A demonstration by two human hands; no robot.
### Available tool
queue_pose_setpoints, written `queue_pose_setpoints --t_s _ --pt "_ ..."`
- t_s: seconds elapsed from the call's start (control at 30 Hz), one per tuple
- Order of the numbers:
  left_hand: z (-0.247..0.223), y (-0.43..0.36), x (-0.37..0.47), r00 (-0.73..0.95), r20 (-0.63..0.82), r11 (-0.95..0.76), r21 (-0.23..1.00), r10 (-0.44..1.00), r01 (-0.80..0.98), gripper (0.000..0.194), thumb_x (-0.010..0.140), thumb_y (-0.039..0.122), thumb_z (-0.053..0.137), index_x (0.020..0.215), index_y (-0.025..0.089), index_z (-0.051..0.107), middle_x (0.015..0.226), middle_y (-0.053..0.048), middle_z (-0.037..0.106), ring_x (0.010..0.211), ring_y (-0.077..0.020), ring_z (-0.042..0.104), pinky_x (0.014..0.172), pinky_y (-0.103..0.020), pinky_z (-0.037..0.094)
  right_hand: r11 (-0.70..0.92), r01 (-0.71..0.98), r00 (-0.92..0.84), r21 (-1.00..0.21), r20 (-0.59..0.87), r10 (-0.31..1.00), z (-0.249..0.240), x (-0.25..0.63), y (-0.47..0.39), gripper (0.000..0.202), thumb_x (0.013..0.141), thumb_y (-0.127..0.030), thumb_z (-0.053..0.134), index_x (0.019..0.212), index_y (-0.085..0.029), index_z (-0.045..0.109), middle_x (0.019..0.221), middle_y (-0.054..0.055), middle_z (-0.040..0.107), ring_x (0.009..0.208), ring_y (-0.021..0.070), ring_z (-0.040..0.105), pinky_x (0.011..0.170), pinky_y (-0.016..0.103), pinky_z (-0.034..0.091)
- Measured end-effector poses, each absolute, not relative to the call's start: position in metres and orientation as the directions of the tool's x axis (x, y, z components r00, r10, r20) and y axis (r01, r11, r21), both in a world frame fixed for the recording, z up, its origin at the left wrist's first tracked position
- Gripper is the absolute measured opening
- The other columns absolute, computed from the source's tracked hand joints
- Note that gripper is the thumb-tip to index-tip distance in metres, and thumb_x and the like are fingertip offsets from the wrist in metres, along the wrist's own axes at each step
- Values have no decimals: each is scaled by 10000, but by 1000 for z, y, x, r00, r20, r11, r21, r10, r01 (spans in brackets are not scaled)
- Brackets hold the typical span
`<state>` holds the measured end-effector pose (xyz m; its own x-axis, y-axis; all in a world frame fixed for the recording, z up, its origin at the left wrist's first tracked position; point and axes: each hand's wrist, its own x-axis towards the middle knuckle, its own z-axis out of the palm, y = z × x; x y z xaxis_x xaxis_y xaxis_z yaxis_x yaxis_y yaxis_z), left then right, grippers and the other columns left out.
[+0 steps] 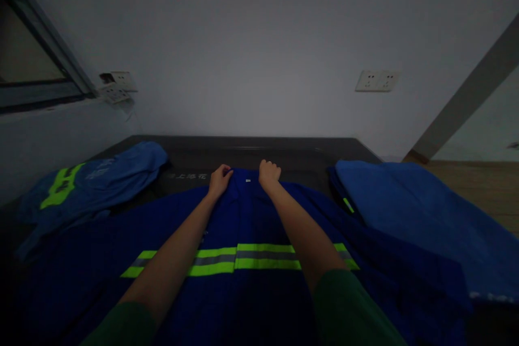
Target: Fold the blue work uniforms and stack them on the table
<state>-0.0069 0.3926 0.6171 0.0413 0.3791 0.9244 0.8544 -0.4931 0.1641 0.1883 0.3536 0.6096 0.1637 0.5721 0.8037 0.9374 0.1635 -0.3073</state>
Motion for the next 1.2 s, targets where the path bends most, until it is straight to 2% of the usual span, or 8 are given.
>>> queue_pose_setpoints --t_s 0.13,0.33,0.5,0.67,0.87,0.97,1.1,1.2 --pt "617 391 -6 2 928 -513 203 371 834 145 908 284 537 1003 209 618 1029 -39 696 978 -178 641 845 -272 488 161 942 144 -293 791 595 613 199 342 382 887 -17 366 1127 -108 648 1124 210 663 1046 246 648 842 338 501" --pt "618 391 -5 -38 927 -515 241 373 823 139 891 274 572 987 195 634 1003 -48 706 953 -183 650 830 -274 485 172 951 99 -258 779 619 616 211 333 358 874 -12 418 1123 -89 663 1155 216 655 1078 252 639 876 313 497" --pt "617 393 -5 -43 927 -505 241 373 829 125 884 271 583 964 198 645 987 -50 709 941 -183 656 818 -272 482 188 953 64 -238 765 641 614 210 333 374 898 -37 378 1150 -94 648 1179 224 641 1098 265 630 883 347 499" --pt "616 392 -5 -20 933 -493 208 360 845 126 884 254 580 979 203 645 979 -50 710 937 -189 658 799 -272 483 182 949 76 -257 747 660 609 206 342 357 880 -61 429 1179 -111 619 1179 212 642 1090 274 632 868 361 506" --pt "616 388 -5 23 940 -451 142 340 881 142 902 224 553 1021 210 628 985 -38 711 948 -172 656 847 -274 461 198 950 52 -239 751 658 608 203 356 385 908 -44 336 1172 -102 610 1174 219 639 1095 282 629 865 383 497" --pt "615 386 -5 29 937 -398 120 349 909 140 905 236 550 1019 214 627 981 -44 710 969 -196 647 872 -311 445 216 950 30 -225 755 656 609 206 358 381 916 -64 329 1173 -116 606 1163 208 646 1090 282 630 866 390 491" --pt "614 384 -4 44 933 -327 81 357 942 147 898 249 552 1020 222 628 1016 -65 690 1034 -241 607 905 -365 419 230 945 36 -234 770 637 609 215 358 308 919 -159 405 1157 -164 601 1165 164 651 1082 279 627 860 380 487" --pt "613 380 -1 69 940 -301 37 334 953 181 901 238 536 1068 234 605 1096 -70 652 1092 -245 561 926 -373 404 244 938 47 -247 787 615 609 217 360 288 881 -154 463 1129 -215 598 1162 109 658 1074 260 626 852 353 481"
